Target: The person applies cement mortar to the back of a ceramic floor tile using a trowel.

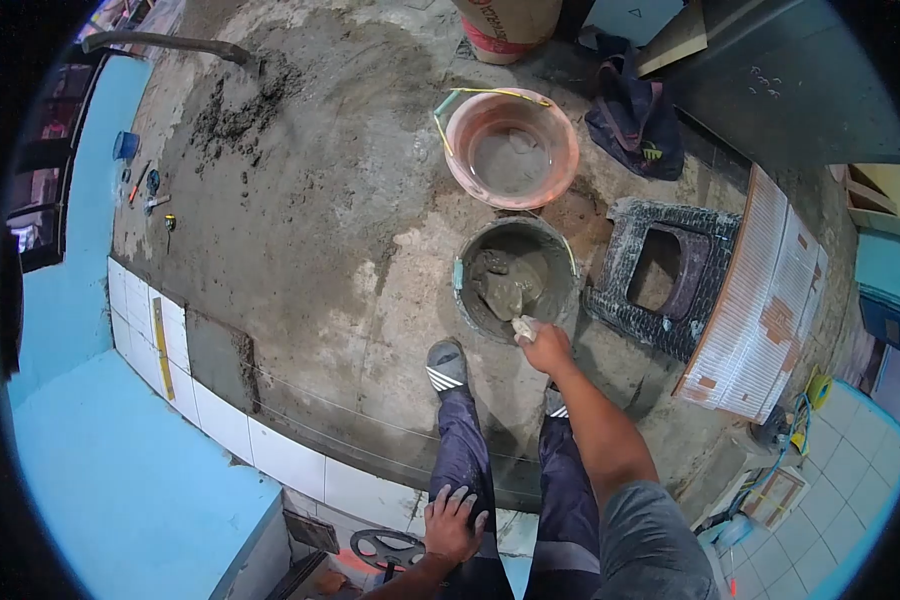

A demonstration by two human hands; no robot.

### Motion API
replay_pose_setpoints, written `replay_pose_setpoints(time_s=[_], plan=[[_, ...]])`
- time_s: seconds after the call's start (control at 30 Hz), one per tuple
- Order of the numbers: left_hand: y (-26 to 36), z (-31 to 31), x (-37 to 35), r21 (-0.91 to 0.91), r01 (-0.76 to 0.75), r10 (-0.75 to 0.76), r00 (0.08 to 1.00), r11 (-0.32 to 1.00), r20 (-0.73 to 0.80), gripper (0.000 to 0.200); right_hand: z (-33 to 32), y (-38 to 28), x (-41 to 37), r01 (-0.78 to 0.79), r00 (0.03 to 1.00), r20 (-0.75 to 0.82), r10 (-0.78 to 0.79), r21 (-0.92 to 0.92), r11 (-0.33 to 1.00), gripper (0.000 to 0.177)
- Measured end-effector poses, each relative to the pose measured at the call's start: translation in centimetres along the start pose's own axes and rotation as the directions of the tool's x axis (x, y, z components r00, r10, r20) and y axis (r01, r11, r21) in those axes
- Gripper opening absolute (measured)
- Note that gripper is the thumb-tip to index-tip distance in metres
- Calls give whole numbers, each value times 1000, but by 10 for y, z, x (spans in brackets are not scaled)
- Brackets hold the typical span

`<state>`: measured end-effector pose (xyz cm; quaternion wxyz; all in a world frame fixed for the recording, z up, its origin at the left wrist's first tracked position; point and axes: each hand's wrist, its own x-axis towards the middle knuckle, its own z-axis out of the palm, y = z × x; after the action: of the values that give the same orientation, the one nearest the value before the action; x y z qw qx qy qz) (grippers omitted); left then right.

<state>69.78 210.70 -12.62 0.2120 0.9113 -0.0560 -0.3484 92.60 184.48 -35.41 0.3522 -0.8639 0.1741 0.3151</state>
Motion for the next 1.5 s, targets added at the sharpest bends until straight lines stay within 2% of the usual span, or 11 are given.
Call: replay_pose_setpoints(time_s=[0.1,0.2,0.23,0.33,0.53,0.63,0.73,0.93,1.13,1.33,1.5], plan=[[2,1,-4,-17,-2,1,1000,1000,-12,43,-17,-25,-4,-184,982,-83,170,-210,960,36],[2,4,-5,-24,7,-7,1000,1000,-17,43,-19,-32,7,-96,953,-303,-22,-370,924,29],[1,5,-5,-25,11,-12,1000,1000,-13,43,-16,-32,18,-45,949,-300,-91,-418,907,27],[2,7,-7,-36,31,-30,1000,999,6,43,10,-30,51,127,980,-51,-194,-592,796,23],[4,11,-9,-35,33,-33,999,999,1,42,21,-24,22,336,919,92,-383,-688,643,24],[2,15,-10,-47,28,-29,999,999,-33,41,-16,-23,6,307,948,154,-277,-664,682,26],[2,14,-9,-48,11,-14,998,999,-64,41,-36,-14,6,91,989,-35,-145,-625,775,23],[3,8,-6,-35,31,-32,999,999,-22,41,1,0,22,-58,996,-88,13,-529,846,28],[3,5,-2,-48,27,-27,1000,998,4,42,17,-12,3,-19,1000,-7,18,-482,876,32],[4,0,2,-47,11,-10,1000,999,10,41,25,-15,1,-115,993,-12,115,-231,966,42],[9,-4,7,-25,1,0,1000,1000,25,40,22,1,8,-8,1000,-19,8,-17,1000,40]])
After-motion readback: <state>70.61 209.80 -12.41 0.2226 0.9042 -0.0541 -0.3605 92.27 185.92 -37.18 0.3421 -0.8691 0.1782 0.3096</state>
